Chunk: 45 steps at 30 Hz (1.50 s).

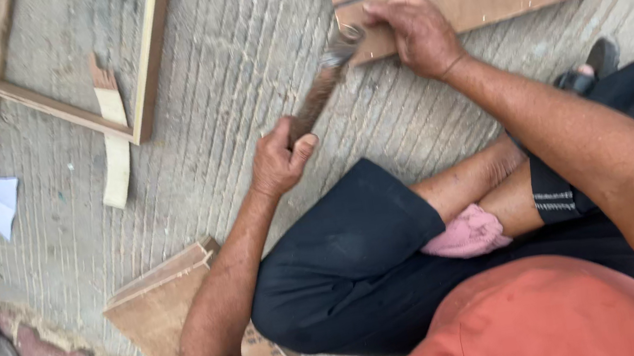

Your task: The person sits on the floor and uses a hammer to drive nails into a flat wooden board. They repeatedly pick up nails and hammer them into the board, occasionally adjusting the board's position.

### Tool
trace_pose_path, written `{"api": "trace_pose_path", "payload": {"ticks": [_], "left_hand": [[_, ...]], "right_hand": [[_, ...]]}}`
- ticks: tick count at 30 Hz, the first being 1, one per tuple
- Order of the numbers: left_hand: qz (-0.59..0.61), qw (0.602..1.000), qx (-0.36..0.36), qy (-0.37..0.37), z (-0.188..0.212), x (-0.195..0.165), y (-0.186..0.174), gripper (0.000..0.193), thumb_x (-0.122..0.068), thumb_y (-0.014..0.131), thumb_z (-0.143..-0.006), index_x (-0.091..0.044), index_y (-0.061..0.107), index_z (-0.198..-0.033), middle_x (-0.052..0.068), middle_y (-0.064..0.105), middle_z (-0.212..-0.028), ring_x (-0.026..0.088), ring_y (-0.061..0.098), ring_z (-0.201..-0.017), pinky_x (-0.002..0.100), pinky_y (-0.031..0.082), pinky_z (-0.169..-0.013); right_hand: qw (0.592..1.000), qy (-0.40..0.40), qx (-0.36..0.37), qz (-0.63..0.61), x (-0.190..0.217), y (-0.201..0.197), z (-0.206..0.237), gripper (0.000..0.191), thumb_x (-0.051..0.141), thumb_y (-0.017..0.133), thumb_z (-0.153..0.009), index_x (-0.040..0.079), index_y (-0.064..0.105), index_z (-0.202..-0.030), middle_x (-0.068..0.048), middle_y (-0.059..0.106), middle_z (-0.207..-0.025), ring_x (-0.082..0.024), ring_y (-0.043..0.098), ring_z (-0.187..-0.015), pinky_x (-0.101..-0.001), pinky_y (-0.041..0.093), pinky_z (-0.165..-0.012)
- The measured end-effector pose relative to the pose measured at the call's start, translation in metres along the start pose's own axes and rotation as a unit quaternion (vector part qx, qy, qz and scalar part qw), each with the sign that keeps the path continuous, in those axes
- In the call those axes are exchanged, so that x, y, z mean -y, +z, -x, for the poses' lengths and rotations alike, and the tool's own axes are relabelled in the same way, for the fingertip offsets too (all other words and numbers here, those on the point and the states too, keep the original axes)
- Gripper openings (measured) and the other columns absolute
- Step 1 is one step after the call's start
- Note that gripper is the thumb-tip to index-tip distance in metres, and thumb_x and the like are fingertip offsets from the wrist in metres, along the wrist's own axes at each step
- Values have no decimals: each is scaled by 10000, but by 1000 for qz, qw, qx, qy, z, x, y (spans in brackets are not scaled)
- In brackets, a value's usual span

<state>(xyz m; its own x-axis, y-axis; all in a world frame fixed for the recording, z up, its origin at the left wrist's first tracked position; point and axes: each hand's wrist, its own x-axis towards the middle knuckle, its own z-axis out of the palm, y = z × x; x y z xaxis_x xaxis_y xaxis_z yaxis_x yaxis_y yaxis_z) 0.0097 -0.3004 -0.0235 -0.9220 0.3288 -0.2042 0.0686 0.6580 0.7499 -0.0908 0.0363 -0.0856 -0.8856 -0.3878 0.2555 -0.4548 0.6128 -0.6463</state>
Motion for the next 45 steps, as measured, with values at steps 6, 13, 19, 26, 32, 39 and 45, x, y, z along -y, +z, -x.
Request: {"api": "trace_pose_path", "payload": {"ticks": [6,13,19,26,32,39,45], "left_hand": [[-85,992,84,-39,-2,-5,0,491,-529,615,-1025,-42,608,-1084,179,691,-787,384,715,-744,504,550,-685],[55,992,-29,113,-4,-21,-4,525,-539,587,-1011,-33,599,-1153,152,719,-850,303,754,-797,462,606,-707],[-169,970,148,-95,-7,-27,0,490,-558,575,-994,-86,641,-1111,146,695,-755,330,714,-685,512,561,-674],[-59,995,36,70,-6,-13,0,538,-569,581,-1006,-43,617,-1111,160,701,-831,367,725,-779,490,565,-716],[-58,996,0,71,-3,-10,0,540,-577,573,-996,-49,644,-1085,180,711,-836,375,731,-788,490,573,-728],[-146,983,96,-54,-10,-14,0,558,-601,577,-981,-54,643,-1074,169,689,-777,388,716,-713,516,553,-677],[-59,991,-13,117,-7,-15,-6,545,-570,607,-988,-39,630,-1107,194,689,-792,410,716,-751,507,564,-688]], "right_hand": [[1000,3,6,-12,2,4,-1,595,-131,538,-951,155,576,-1471,-14,744,-1261,-254,632,-1235,-414,478,-1109],[1000,-14,-12,-1,2,3,1,556,-118,556,-1003,168,582,-1479,-12,738,-1276,-250,632,-1254,-409,476,-1115],[1000,0,-9,-3,2,2,0,584,-144,533,-938,157,614,-1432,-10,747,-1258,-239,646,-1219,-409,479,-1120],[1000,4,-9,-21,1,4,-1,563,-124,569,-953,146,604,-1446,-10,747,-1238,-256,637,-1224,-400,484,-1108],[1000,6,-12,-11,3,1,1,586,-129,563,-931,153,596,-1444,-17,747,-1253,-265,629,-1243,-405,478,-1114],[1000,9,-3,-14,0,1,-3,600,-132,556,-927,146,592,-1457,-14,746,-1260,-265,637,-1242,-408,484,-1120],[999,10,-8,-37,1,3,-2,583,-121,569,-944,156,603,-1456,-31,742,-1263,-261,640,-1234,-397,487,-1118]]}}
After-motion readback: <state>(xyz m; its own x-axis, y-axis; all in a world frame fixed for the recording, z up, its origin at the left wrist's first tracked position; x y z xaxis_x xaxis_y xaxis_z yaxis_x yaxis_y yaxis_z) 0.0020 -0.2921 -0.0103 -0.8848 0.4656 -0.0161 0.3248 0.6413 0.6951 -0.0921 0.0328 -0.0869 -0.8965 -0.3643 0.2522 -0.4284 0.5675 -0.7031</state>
